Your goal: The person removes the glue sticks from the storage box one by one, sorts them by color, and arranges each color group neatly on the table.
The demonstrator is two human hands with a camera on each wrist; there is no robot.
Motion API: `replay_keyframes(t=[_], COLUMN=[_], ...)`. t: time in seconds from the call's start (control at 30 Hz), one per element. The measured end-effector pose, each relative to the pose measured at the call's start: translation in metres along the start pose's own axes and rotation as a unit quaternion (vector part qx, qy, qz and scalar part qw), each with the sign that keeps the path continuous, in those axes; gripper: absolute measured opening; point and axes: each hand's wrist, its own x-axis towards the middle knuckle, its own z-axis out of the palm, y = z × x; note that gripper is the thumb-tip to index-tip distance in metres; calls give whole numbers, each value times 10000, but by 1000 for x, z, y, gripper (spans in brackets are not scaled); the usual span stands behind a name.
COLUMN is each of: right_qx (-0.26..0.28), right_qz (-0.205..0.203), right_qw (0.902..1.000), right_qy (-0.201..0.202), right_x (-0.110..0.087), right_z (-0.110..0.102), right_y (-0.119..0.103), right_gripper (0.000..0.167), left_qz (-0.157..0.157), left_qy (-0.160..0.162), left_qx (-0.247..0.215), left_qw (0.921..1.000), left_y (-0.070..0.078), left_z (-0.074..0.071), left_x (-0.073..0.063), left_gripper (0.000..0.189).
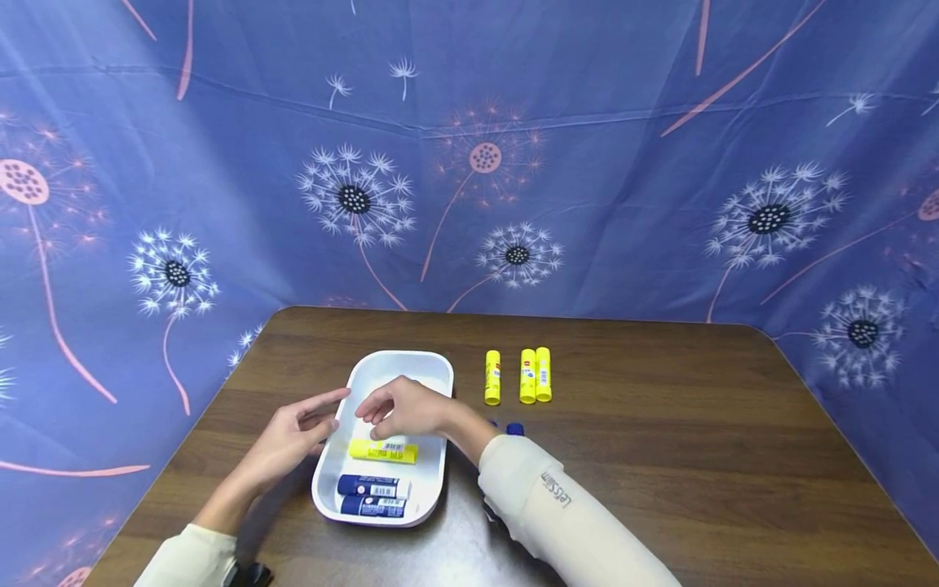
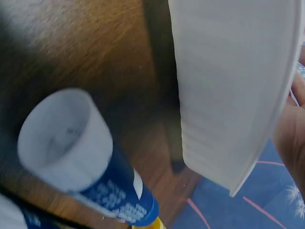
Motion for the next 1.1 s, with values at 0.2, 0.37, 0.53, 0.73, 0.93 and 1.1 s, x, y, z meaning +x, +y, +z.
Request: replay_keyframes(t=[0.2,0.37,0.53,0.73,0.93,1.1], right_qx=[-566,-955,-1200,-1445,-1538,-1583], right_qz=[326,567,579,510,468,373], right_qw=[9978,9938,9911,9881,9869,9866], right_qy=[-108,-65,-70,-127,-97,-86], right_x=[6,8,9,10,12,13], right_z=[9,16,21,22,25,27], right_y=[1,4,5,5,6,4], right_gripper=[34,31,30,28,27,26], left_qz=[3,-17,-16,-3,-19,24], left_qy=[-31,12,63,-2,-26,-80], left_qx=[-15,-18,74,7,-24,-40], left_qw=[10000,10000,10000,10000,10000,10000], left_y=[1,0,0,0,-2,-2], left_z=[0,1,1,0,0,0], left_x=[-2,-2,-2,-1,0,0], left_gripper=[47,47,47,47,47,48])
